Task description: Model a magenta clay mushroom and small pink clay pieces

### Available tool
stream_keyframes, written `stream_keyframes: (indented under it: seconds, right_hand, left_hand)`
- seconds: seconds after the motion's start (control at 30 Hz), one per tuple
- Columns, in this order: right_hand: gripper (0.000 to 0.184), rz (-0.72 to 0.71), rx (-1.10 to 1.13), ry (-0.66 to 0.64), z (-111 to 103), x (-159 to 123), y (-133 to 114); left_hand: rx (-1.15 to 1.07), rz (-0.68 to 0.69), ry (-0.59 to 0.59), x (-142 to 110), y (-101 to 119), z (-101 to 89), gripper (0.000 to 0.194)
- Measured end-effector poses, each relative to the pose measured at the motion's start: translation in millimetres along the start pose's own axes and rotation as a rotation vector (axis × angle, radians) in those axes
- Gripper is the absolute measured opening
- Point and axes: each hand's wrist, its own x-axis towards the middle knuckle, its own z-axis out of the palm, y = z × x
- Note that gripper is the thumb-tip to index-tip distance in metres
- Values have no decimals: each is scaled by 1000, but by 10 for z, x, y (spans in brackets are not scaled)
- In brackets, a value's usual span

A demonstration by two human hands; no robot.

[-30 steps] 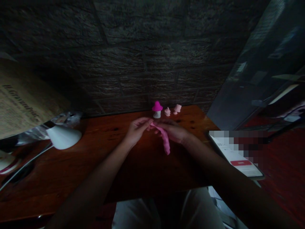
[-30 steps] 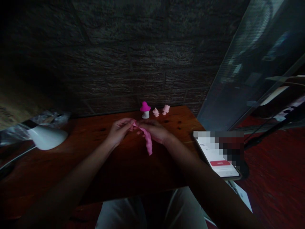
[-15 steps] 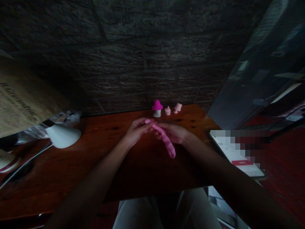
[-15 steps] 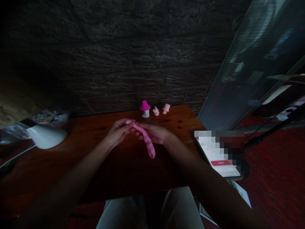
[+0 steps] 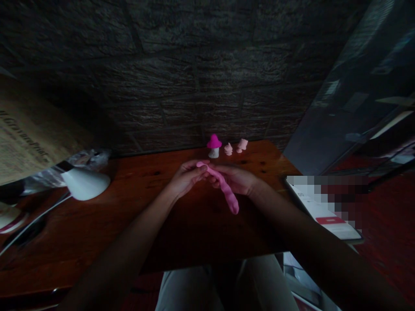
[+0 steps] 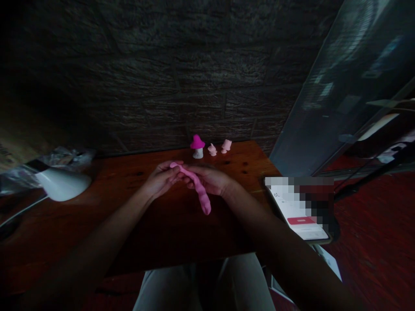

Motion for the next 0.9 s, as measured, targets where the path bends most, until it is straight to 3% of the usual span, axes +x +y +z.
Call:
stream_keyframes:
  seconds: [0.33,0.5,0.63,0.9]
  right_hand:
    - [17,2,-70,11,25,-22,-7]
    - [16,-158,-62,33,16,30,49]
    - [18,-183,-71,25,0,63,81]
    - [18,-166,-64,70,1,45,54]
  left_hand:
    - [49,64,-6,-1,-29,-35,21]
    - [-62,35,56,15,-76,36,33]
    - [-64,22,89,3,-67,95,30]
    - [90,61,-17,-17,-37,83,39]
